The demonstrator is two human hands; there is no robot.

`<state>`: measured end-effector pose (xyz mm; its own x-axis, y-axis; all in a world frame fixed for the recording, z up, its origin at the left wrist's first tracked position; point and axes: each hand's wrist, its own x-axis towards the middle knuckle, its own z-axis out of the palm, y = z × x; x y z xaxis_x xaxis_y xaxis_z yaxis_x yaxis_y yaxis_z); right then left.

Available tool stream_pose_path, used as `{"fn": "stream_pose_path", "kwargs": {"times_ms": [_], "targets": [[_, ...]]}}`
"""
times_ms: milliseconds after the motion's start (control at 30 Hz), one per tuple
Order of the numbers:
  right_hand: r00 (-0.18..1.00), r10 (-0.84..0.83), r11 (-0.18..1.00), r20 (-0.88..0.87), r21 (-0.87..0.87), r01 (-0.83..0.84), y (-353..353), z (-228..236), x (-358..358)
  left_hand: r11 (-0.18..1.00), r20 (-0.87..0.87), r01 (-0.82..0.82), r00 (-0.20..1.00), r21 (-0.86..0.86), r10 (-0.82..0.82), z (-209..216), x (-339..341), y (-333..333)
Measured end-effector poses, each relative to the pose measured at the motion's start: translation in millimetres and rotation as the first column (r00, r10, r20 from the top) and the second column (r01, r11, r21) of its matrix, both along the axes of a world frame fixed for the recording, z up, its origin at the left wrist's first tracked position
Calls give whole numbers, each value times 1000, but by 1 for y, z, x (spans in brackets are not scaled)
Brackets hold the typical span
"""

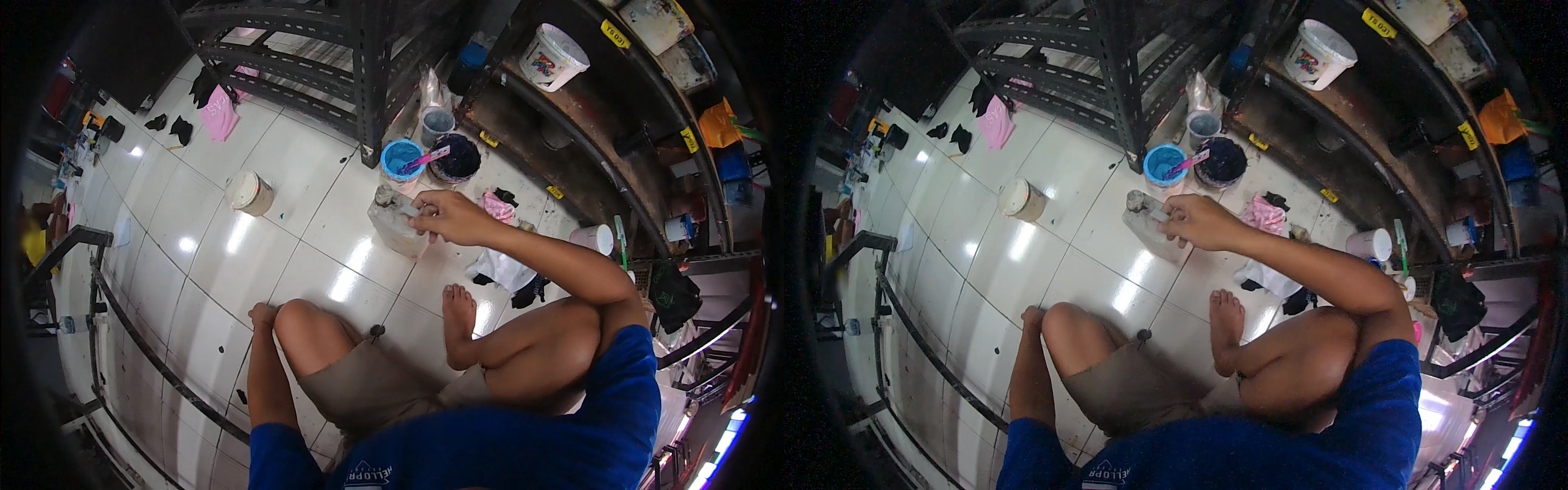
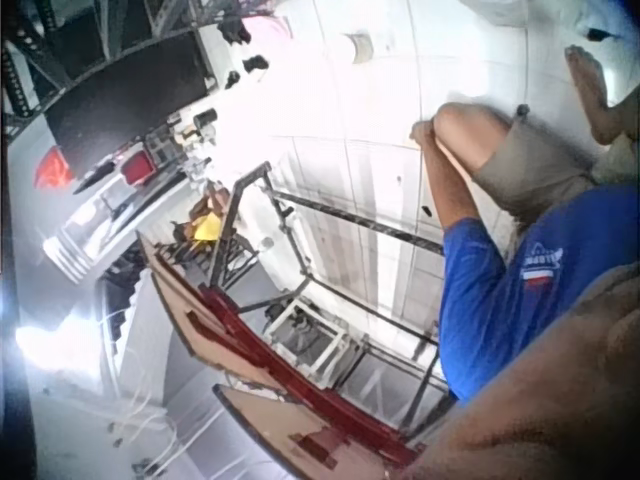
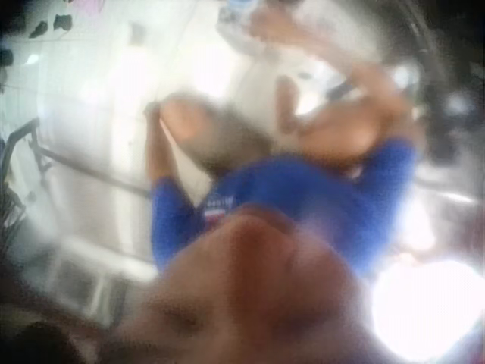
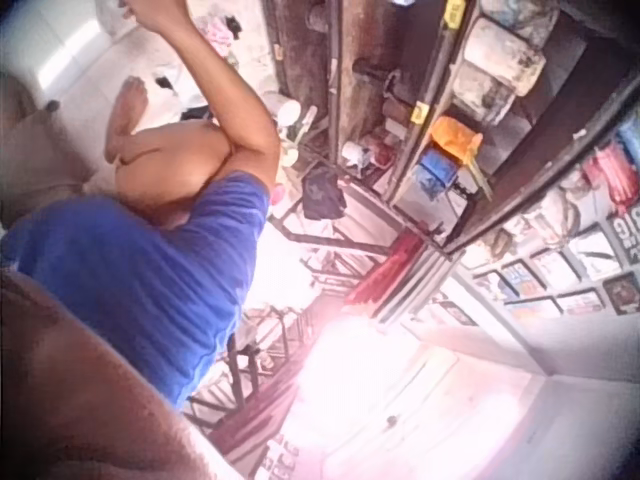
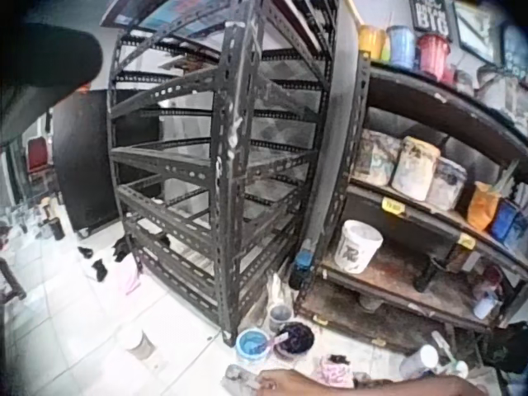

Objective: The person wipes a plastic bottle and a small lid with a cloth.

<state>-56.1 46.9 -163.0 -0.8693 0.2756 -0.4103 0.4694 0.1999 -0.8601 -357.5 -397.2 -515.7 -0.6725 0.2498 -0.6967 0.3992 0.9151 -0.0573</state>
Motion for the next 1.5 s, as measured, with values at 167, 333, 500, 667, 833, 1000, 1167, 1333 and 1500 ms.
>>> {"fn": "stream_pose_path", "kwargs": {"times_ms": [167, 333, 500, 667, 833, 1000, 1167, 1333, 1500], "targets": [[993, 29, 948, 111, -317, 7, -17, -62, 4, 999, -28, -43, 999, 32, 44, 11, 4, 3], [958, 258, 876, 128, -449, -177, -16, -55, 19, 990, 37, 83, 995, 112, -88, 29, -5, -6], [886, 336, 939, 320, -184, -290, 51, -56, 37, 824, -108, -181, 954, 537, 280, 110, 25, 76], [703, 299, 912, 645, 25, -410, 122, -117, 93, 445, -31, 3, 998, 896, 56, 285, 188, 228], [498, 113, 895, 860, 130, -427, 152, -168, 140, 661, -345, 287, 937, 693, -44, 290, 237, 270], [540, 78, 966, 838, 71, -249, 170, -178, 176, 682, -413, 325, 910, 655, -37, 272, 205, 263], [637, 136, 957, 758, 67, -284, 157, -165, 136, 592, -340, 244, 939, 768, 55, 255, 124, 213], [649, 177, 936, 740, 77, -343, 151, -157, 124, 645, -310, 211, 950, 735, 42, 227, 90, 199], [615, 194, 909, 764, 95, -406, 147, -155, 122, 617, -360, 261, 932, 743, 38, 219, 84, 196]]}}
